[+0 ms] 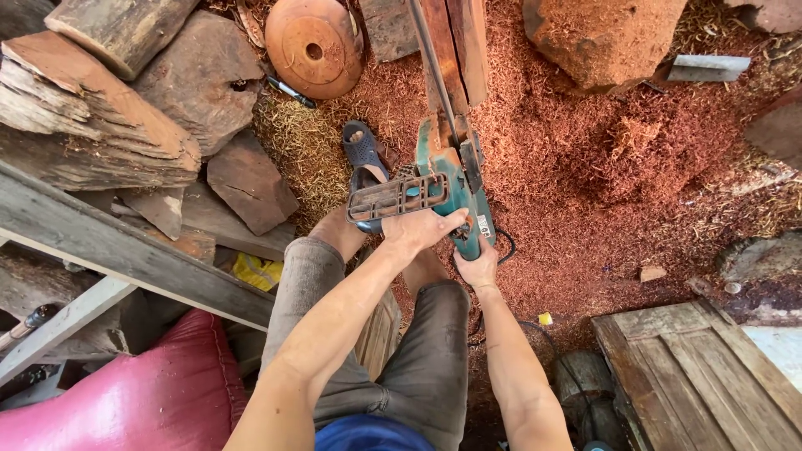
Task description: The recorder is shown using a chainsaw to cut wood and then uses a planer to smooth the wood.
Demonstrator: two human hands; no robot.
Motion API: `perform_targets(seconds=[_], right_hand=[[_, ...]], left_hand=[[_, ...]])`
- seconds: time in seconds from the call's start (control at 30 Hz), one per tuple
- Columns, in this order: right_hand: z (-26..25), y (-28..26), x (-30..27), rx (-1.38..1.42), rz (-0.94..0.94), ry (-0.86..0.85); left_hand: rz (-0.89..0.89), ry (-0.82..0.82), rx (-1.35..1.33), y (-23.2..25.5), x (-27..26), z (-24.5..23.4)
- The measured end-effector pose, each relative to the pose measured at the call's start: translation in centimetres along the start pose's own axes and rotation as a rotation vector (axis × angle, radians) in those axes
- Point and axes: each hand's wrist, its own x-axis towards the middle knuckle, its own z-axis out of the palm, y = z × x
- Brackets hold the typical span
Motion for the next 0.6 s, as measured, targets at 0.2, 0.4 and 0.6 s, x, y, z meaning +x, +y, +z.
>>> perform_targets(seconds=[0.2, 0.4, 0.6], right_hand=[[0.1, 0.3, -0.3, -0.015, -0.008, 0.006], [-0.9, -0.8, -0.9, 0.073, 0.063, -0.008], [-1.3, 0.0, -0.8, 0.057, 0.052, 0.010]], left_hand=[[0.092, 0.159, -0.012, 0.8, -2.1, -2.0], [0.128, 0.152, -0.013, 1.1, -1.1, -1.2], [0.083, 0.145, 0.041, 3.1, -2.8, -3.1]])
